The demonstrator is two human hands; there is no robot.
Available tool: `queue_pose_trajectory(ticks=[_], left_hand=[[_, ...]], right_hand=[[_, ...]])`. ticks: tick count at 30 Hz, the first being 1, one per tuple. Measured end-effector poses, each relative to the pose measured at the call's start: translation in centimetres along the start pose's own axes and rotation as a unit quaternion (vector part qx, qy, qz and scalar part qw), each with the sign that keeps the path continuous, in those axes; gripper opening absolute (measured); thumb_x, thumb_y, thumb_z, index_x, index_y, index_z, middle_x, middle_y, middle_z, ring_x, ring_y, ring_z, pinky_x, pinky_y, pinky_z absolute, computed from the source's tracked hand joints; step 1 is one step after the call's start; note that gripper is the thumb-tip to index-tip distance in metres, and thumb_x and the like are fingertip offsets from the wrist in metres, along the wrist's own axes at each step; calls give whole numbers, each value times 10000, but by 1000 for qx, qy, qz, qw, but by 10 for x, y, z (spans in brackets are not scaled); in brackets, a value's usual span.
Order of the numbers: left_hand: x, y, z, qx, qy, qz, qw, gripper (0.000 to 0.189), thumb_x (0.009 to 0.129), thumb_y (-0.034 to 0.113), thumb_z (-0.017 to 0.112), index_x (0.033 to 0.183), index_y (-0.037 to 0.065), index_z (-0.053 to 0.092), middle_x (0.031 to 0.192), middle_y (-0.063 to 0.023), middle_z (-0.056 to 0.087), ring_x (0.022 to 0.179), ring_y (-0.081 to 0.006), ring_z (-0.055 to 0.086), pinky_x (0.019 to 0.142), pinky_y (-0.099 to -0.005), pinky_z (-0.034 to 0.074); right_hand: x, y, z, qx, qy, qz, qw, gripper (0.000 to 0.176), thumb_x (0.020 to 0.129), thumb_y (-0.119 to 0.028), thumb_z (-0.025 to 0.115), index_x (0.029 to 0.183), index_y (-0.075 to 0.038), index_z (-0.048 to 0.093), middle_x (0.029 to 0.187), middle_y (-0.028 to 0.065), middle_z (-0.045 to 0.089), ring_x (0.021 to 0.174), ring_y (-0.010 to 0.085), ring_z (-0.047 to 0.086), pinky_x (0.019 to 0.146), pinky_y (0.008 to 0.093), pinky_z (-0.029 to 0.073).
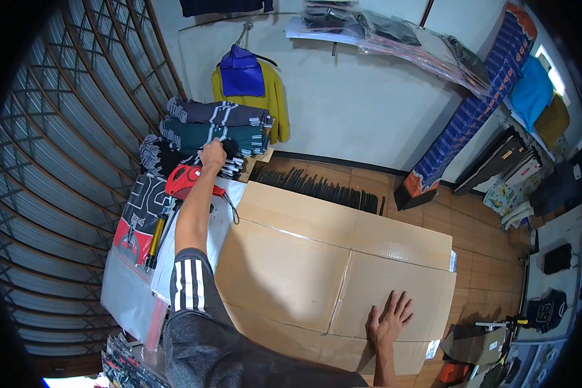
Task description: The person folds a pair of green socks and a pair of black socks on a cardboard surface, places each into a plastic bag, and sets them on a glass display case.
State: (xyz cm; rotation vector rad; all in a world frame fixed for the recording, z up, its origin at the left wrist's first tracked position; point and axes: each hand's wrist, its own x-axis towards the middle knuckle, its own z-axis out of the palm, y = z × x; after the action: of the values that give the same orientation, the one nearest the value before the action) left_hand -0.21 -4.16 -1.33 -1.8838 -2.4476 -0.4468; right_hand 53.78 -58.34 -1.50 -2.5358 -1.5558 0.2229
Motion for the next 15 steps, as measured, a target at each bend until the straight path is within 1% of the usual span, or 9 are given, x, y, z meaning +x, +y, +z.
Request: queue_pose_trajectory(ticks=[1,4,6,8,9,12,13,14,15], left_hand=[[1,-2,-9,-23,20,-23,999,260,1087,260,553,1227,80,677,1168,-216,774,1183,-436,707,998,-646,495],[6,-14,-35,-145,91,-64,983,308,1101,289,520,1256,47,633,1162,-258,757,1170,-487,690,975,-658,498],[10,-27,-57,-196,167,-45,965,401,1107,323,495,1306,-6,606,1182,-331,721,1180,-538,657,985,-636,501],[12,-40,-85,-238,236,-11,942,425,1105,322,501,1300,-38,617,1198,-360,702,1187,-554,644,1002,-603,500],[6,-42,-108,-261,241,-4,935,420,1102,302,514,1269,-65,630,1201,-369,697,1180,-564,639,1012,-576,497],[-22,-45,-173,-298,325,46,896,392,1108,271,536,1258,-75,644,1157,-357,711,1152,-546,660,992,-545,509],[-34,-49,-195,-318,305,42,897,355,1115,249,533,1219,-70,649,1108,-339,719,1103,-535,676,960,-527,512],[-48,-50,-215,-329,309,60,890,318,1125,234,526,1173,-57,645,992,-274,719,936,-440,693,882,-483,518],[-66,-49,-235,-333,298,58,893,313,1129,240,527,1150,-51,639,939,-225,694,878,-360,655,849,-455,511]], right_hand=[[0,0,0,0,1,-2,1000,811,1000,-523,601,1680,-133,393,1783,231,218,1642,501,123,1253,754,62],[-1,-3,-4,18,-4,4,1000,807,994,-507,619,1673,-131,400,1779,232,226,1638,505,134,1253,756,71],[-1,-2,-3,20,1,2,1000,802,992,-495,628,1670,-130,404,1777,232,230,1638,506,135,1252,757,75],[-2,-2,-4,22,4,1,1000,797,990,-488,634,1666,-130,409,1775,231,235,1636,506,139,1251,758,80],[-2,-3,-5,25,5,1,1000,794,990,-485,635,1664,-130,411,1774,230,239,1635,506,143,1250,758,84],[-3,-3,-7,31,14,-6,999,790,988,-483,639,1661,-132,416,1771,223,252,1631,504,153,1247,759,97],[-4,-2,-6,33,19,-9,999,790,987,-483,640,1660,-133,418,1770,220,256,1630,504,155,1245,759,102],[-5,1,-4,29,26,-14,999,785,992,-481,638,1663,-143,412,1774,207,254,1632,495,158,1246,759,98],[-5,4,1,26,33,-19,999,780,997,-479,636,1667,-152,406,1778,194,251,1634,485,161,1247,758,93]])
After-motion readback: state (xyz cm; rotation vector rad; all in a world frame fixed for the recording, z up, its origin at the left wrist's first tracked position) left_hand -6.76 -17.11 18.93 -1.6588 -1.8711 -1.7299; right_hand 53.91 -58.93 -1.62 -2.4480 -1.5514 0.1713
